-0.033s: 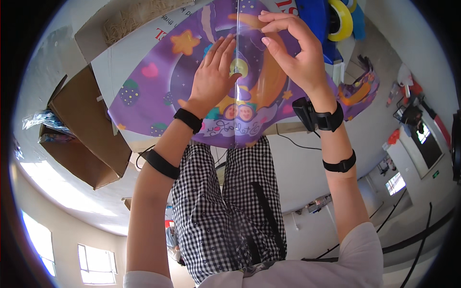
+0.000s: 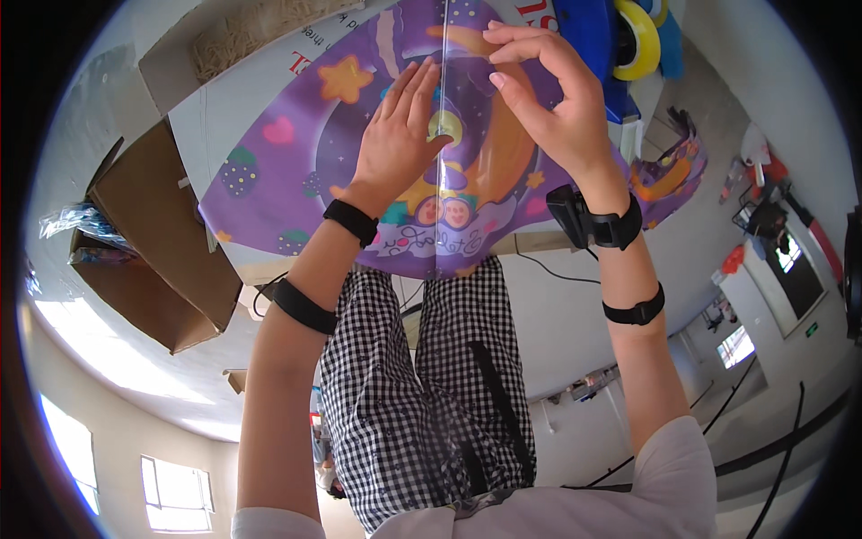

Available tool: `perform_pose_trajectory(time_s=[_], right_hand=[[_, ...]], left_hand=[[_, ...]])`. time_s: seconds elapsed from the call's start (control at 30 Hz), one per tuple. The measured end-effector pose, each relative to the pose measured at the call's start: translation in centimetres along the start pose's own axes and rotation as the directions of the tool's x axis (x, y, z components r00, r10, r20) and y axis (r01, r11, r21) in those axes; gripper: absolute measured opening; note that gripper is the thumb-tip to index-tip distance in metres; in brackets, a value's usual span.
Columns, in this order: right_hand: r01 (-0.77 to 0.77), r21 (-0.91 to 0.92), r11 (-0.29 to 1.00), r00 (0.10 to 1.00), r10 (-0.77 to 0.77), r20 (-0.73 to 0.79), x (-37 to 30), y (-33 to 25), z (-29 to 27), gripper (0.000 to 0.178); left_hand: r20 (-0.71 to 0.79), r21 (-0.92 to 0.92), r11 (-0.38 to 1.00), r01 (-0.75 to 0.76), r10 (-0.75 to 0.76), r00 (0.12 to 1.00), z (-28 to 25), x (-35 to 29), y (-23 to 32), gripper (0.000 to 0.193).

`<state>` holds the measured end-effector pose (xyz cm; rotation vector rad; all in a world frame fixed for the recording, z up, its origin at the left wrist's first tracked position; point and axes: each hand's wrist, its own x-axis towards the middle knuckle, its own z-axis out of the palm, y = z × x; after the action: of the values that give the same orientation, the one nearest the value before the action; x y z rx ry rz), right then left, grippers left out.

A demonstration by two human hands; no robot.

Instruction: Assembling a toy kite by inserting plastic rods and securing them with tape and string.

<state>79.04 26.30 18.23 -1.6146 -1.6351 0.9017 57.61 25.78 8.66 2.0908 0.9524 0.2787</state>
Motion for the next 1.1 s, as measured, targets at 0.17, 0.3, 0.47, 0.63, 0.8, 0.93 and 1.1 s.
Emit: perform_pose_trajectory(time_s=[0.17,0.3,0.47,0.63,0.8,0.93,1.1], right_hand=[[0.061,-0.031,0.998,0.991,-0.057,0.121,0.6,-3.0,2.0,0.018],[0.109,-0.052,0.993,0.974,-0.096,0.207,0.1,-5.9,4.7,0.018],[0.086,-0.024,0.996,0.964,-0.077,0.256,-1.1,-7.7,7.2,0.019],[0.085,0.034,0.996,0.973,-0.09,0.215,-0.8,-7.6,8.6,0.021],[0.078,0.037,0.996,0.979,-0.084,0.187,0.3,-7.2,9.7,0.021],[0.092,0.064,0.994,0.981,-0.102,0.165,1.3,-6.6,10.4,0.023],[0.07,0.058,0.996,0.985,-0.078,0.153,1.6,-6.2,10.5,0.024]], left_hand=[[0.014,0.127,0.989,-0.074,0.073,0.997,-2.8,1.4,-3.2,0.122],[-0.035,0.267,0.958,-0.106,0.12,0.992,-5.2,0.8,-5.1,0.128],[-0.079,0.148,0.989,0.023,-0.011,0.997,-6.3,-0.8,-6.9,0.112],[-0.222,0.139,0.989,0.041,-0.009,0.975,-5.5,-2.2,-7.7,0.11],[-0.284,0.143,0.99,0.003,0.038,0.958,-6.0,-3.4,-8.9,0.104],[-0.271,0.257,0.963,-0.083,0.154,0.95,-8.7,-4.3,-10.8,0.067],[-0.34,0.162,0.987,0.013,0.044,0.939,-8.6,-5.1,-10.3,0.084]])
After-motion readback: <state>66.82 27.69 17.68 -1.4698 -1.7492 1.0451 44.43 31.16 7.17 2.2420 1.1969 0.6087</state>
